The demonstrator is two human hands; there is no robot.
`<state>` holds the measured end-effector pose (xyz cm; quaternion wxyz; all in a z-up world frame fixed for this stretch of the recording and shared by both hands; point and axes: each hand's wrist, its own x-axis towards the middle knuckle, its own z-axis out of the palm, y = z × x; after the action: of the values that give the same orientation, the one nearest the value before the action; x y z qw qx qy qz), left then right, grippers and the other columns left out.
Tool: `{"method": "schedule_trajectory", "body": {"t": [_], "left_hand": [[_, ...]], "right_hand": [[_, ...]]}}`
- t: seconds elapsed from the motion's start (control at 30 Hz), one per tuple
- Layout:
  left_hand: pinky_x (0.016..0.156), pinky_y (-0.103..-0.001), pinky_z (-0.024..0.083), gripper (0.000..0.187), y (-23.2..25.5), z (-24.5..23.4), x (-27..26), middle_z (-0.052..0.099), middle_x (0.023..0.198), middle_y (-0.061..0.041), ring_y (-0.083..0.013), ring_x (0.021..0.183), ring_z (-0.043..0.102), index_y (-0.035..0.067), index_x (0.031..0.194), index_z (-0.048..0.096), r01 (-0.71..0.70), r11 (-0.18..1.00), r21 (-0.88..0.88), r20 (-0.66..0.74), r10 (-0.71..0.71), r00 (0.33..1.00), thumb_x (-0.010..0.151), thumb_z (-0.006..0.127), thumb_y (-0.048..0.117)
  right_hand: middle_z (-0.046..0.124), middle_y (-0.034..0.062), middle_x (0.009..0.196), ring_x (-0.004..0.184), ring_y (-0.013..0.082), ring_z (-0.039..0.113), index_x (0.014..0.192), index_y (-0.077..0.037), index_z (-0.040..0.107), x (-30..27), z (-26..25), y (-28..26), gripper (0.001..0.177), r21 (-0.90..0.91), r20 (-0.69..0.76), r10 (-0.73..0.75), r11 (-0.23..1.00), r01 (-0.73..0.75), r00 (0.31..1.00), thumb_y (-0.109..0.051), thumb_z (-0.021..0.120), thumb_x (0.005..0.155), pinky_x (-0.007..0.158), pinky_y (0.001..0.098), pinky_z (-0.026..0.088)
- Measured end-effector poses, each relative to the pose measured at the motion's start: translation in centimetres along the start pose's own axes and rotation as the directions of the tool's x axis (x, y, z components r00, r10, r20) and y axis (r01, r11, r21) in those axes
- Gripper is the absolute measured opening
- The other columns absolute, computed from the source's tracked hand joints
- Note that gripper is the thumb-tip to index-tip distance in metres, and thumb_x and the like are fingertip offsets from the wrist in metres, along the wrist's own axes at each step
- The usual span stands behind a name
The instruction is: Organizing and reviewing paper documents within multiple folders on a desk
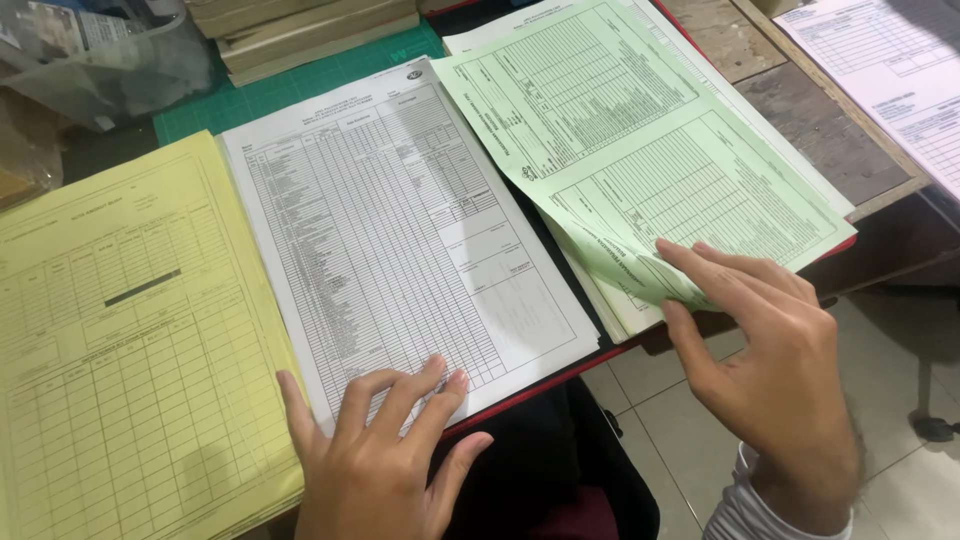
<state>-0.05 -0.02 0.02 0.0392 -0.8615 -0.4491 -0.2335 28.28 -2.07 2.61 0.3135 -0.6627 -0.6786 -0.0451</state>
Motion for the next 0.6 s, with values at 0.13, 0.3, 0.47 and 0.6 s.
{"method": "schedule_trajectory", "body": {"t": [0.13,0.3,0.47,0.6], "left_hand": [[0.106,-0.087,0.021,0.038,-0.1,-0.1,0.0,0.071,0.118,0.011,-0.0185,0.098,0.061,0.027,0.11,0.075,0.001,1.0,-0.019,-0.002,-0.001,1.0,0.083,0.073,0.053],[0.106,-0.087,0.02,0.036,0.0,-0.4,0.2,0.072,0.117,0.011,-0.0177,0.102,0.06,0.027,0.108,0.075,0.014,0.999,-0.043,0.03,-0.013,0.999,0.082,0.073,0.052],[0.108,-0.085,0.021,0.033,0.1,-1.0,1.1,0.073,0.107,0.008,-0.0194,0.097,0.06,0.019,0.103,0.072,0.039,0.993,-0.109,0.073,-0.031,0.997,0.086,0.072,0.048],[0.11,-0.082,0.022,0.042,0.2,-1.5,1.3,0.071,0.1,0.003,-0.0221,0.096,0.058,0.012,0.112,0.07,0.054,0.991,-0.126,0.118,-0.039,0.992,0.092,0.066,0.048]], "right_hand": [[0.076,0.0127,0.121,0.116,0.0243,0.071,0.129,-0.005,0.073,-0.6,-1.1,-0.3,0.052,0.03,0.017,0.027,0.999,-0.027,0.999,0.013,0.059,0.083,0.107,0.0378,0.051],[0.075,0.0143,0.119,0.112,0.025,0.072,0.126,0.003,0.074,-0.7,-1.7,-0.6,0.039,0.015,-0.045,-0.006,1.0,0.007,0.999,0.021,0.06,0.095,0.122,0.057,0.049],[0.076,0.0196,0.113,0.108,0.0296,0.074,0.117,0.008,0.078,-1.0,-1.2,-2.4,0.034,0.025,-0.161,-0.081,0.996,0.086,0.984,0.032,0.064,0.099,0.118,0.0569,0.056],[0.075,0.0242,0.108,0.094,0.034,0.073,0.115,0.014,0.078,-1.9,-0.5,-2.5,0.029,0.044,-0.232,-0.096,0.993,0.109,0.968,0.038,0.069,0.104,0.118,0.0605,0.058]]}}
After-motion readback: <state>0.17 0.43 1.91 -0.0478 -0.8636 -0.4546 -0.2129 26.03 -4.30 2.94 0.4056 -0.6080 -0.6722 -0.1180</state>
